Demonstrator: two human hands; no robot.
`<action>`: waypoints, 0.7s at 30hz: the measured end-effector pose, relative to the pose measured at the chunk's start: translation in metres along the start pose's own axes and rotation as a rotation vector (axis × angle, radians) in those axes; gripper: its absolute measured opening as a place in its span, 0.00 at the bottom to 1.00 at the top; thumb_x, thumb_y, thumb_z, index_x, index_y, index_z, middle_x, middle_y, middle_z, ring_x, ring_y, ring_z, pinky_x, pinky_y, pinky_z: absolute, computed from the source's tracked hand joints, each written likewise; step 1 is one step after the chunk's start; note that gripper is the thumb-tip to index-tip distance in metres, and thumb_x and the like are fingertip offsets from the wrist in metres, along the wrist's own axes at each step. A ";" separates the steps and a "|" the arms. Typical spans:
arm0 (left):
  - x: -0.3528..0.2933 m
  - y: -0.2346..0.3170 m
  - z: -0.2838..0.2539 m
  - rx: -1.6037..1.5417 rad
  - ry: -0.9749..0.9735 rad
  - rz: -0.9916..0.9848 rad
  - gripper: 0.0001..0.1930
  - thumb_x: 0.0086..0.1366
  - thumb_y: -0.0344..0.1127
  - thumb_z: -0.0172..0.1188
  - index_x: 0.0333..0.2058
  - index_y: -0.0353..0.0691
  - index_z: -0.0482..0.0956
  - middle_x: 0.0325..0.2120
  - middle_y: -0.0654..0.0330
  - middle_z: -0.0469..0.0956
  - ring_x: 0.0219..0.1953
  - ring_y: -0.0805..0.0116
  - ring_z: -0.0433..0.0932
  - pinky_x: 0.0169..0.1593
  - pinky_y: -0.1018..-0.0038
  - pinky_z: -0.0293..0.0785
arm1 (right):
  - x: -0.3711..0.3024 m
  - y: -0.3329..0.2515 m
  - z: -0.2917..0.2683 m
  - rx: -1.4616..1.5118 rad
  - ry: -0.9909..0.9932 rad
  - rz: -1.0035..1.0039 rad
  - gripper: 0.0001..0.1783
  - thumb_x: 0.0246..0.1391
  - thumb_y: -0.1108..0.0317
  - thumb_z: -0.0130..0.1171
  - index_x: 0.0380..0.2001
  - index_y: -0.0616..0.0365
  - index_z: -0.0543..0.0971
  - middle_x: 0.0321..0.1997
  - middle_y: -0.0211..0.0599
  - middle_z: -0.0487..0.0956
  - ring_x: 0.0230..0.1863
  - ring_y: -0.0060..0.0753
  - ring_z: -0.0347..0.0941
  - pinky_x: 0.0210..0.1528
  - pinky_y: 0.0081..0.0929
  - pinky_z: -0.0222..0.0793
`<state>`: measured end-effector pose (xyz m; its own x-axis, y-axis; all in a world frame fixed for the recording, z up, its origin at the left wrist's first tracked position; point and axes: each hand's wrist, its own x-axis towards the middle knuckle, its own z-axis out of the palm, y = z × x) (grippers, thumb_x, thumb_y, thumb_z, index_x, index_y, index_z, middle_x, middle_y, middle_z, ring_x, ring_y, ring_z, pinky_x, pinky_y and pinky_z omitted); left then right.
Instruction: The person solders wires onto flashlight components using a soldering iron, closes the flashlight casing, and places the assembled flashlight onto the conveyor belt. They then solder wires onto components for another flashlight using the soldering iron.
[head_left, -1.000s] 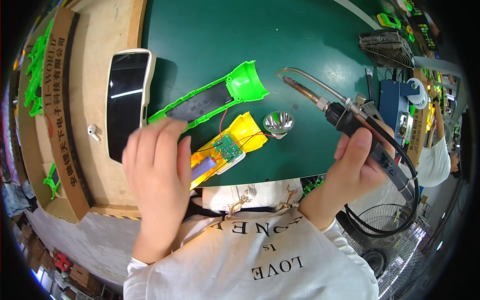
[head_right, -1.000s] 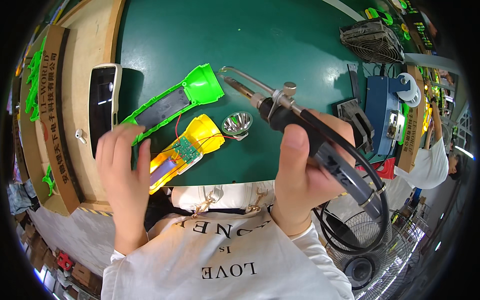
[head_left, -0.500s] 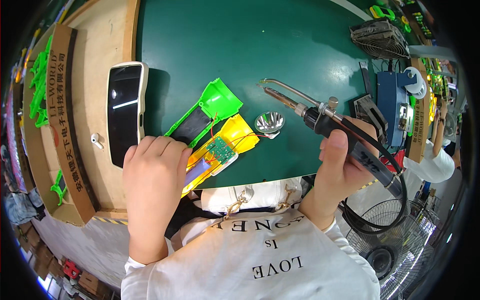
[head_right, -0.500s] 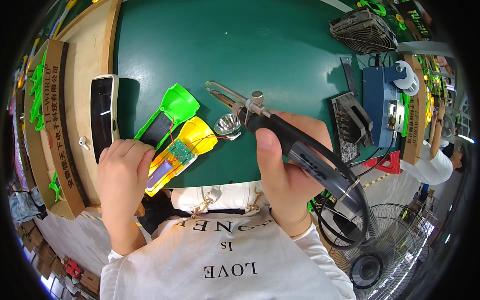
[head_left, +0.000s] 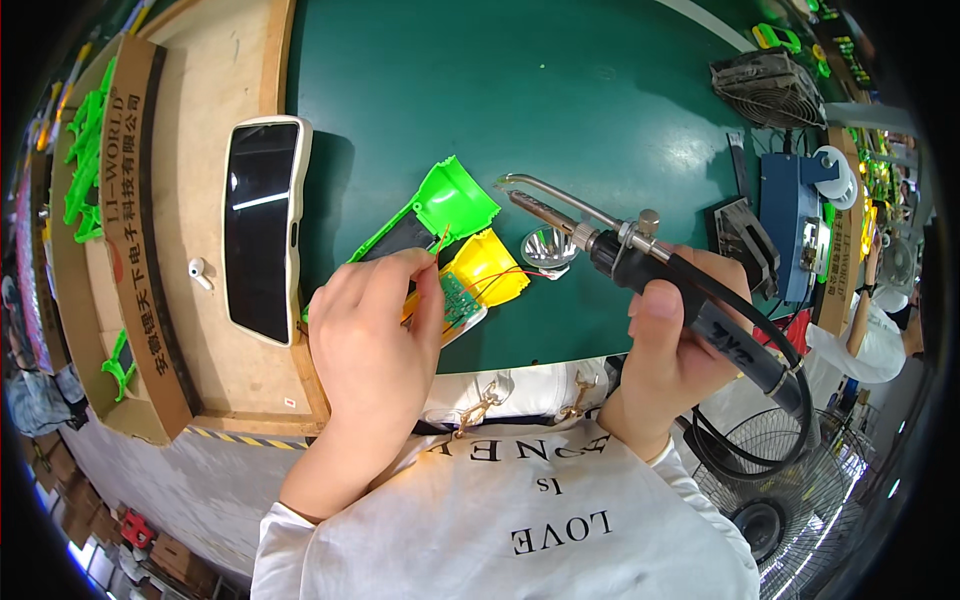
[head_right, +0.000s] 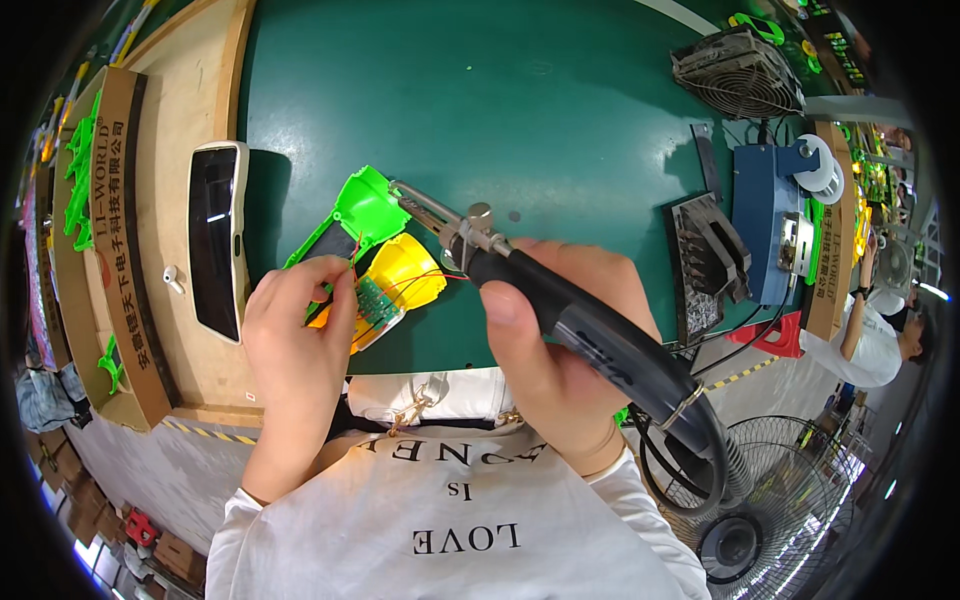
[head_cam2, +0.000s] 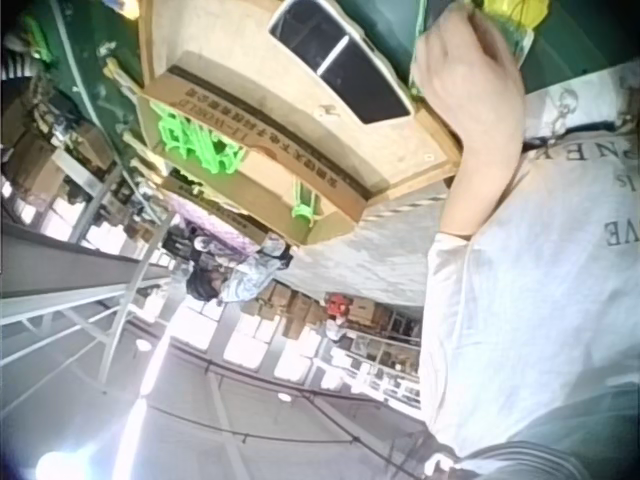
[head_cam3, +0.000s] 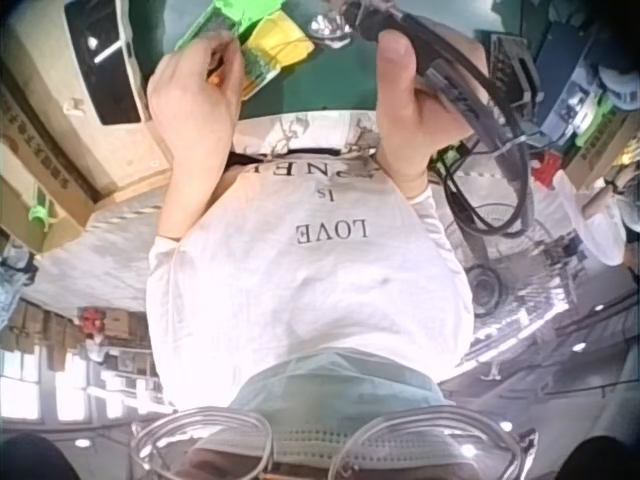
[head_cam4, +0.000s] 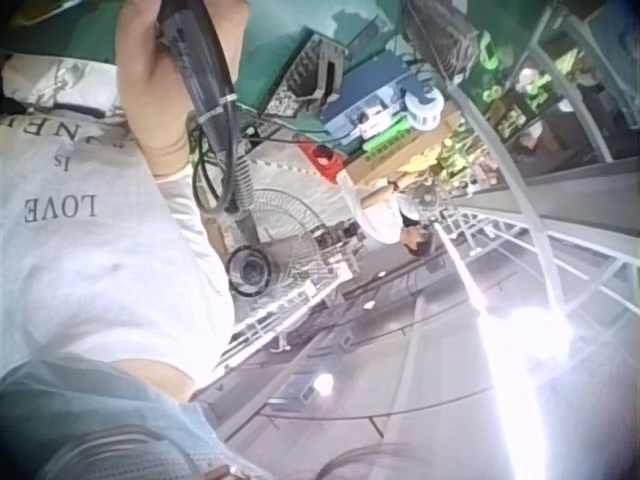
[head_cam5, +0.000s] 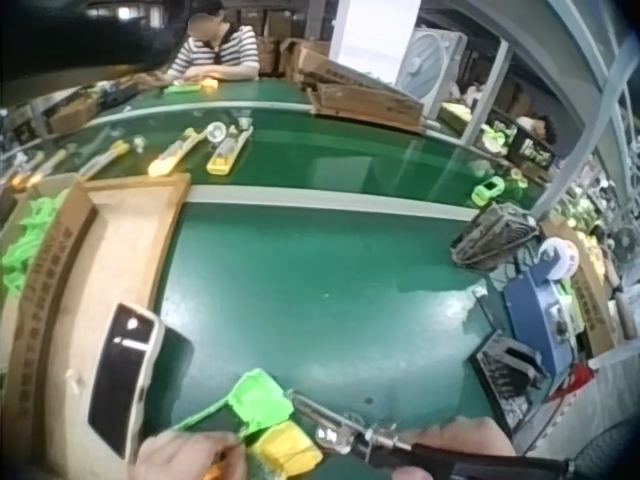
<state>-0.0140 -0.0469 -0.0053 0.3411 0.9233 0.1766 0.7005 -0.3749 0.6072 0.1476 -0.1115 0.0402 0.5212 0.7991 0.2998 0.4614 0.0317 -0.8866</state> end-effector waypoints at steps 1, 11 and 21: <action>0.000 0.000 -0.001 0.010 0.005 -0.005 0.07 0.44 0.27 0.60 0.25 0.41 0.72 0.18 0.63 0.72 0.22 0.65 0.70 0.28 0.71 0.62 | 0.000 -0.002 0.000 0.023 -0.036 0.015 0.14 0.41 0.69 0.61 0.29 0.67 0.71 0.29 0.39 0.73 0.25 0.24 0.68 0.28 0.18 0.64; -0.002 -0.001 0.003 0.048 0.061 0.056 0.08 0.42 0.25 0.60 0.23 0.42 0.72 0.19 0.64 0.72 0.25 0.67 0.70 0.29 0.72 0.61 | 0.000 -0.009 0.009 0.004 -0.091 -0.029 0.14 0.41 0.70 0.61 0.31 0.68 0.71 0.27 0.40 0.73 0.24 0.24 0.69 0.27 0.18 0.64; -0.001 -0.001 -0.006 0.065 0.033 -0.052 0.07 0.41 0.26 0.60 0.21 0.41 0.72 0.16 0.64 0.70 0.23 0.66 0.69 0.28 0.72 0.59 | 0.011 -0.006 0.018 -0.115 -0.164 -0.248 0.15 0.41 0.69 0.61 0.30 0.68 0.71 0.21 0.37 0.73 0.18 0.22 0.67 0.22 0.16 0.63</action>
<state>-0.0184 -0.0470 -0.0013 0.2832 0.9435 0.1722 0.7561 -0.3301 0.5651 0.1376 -0.0919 0.0425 0.2647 0.8619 0.4324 0.6428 0.1766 -0.7454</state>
